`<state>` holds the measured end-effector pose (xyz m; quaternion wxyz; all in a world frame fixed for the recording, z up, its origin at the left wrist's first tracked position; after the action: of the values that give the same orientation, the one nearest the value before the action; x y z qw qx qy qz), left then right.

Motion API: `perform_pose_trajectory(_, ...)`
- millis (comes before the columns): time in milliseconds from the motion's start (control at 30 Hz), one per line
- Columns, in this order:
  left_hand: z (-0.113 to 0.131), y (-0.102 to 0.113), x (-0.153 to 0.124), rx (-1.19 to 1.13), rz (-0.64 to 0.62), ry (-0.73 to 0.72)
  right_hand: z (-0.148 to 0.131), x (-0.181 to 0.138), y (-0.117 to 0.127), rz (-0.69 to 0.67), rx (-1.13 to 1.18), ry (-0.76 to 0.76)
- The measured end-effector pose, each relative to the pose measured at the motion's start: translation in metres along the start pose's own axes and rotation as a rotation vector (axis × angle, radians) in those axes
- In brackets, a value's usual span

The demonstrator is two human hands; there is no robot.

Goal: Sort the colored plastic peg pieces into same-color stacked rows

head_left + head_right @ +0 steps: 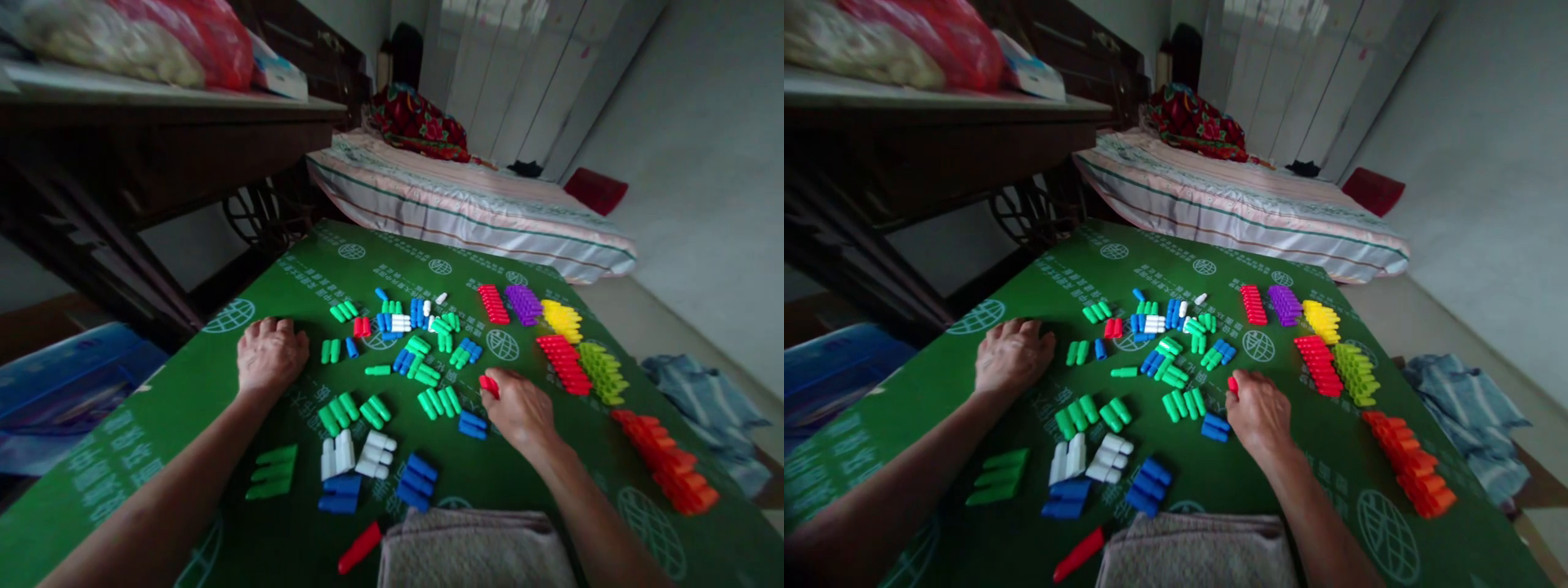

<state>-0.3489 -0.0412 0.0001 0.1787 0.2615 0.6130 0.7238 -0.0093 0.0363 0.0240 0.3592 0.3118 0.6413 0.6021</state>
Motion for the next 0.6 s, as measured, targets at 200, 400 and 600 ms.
perform_pose_trajectory(200, 0.002, 0.002, 0.004, 0.048, -0.045, 0.013, 0.031, -0.024, -0.020, -0.013, 0.057, -0.020)
perform_pose_trajectory(400, 0.003, 0.002, 0.011, 0.063, -0.088, 0.015, 0.050, -0.022, -0.019, 0.090, 0.285, 0.296)
perform_pose_trajectory(600, -0.001, -0.001, 0.018, 0.078, -0.090, 0.030, 0.055, -0.021, -0.023, 0.143, 0.364, 0.302)
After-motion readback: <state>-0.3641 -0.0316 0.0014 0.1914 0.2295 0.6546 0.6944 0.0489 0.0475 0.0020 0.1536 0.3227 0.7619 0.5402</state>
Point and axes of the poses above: each hand's wrist, its own x-axis towards the middle knuckle, its own y-axis out of the back of the hand, z = x × y, the point moved 2 cm from there along x, towards the middle knuckle, and after that the axes turned 15 degrees about y, right-handed, at the moved point
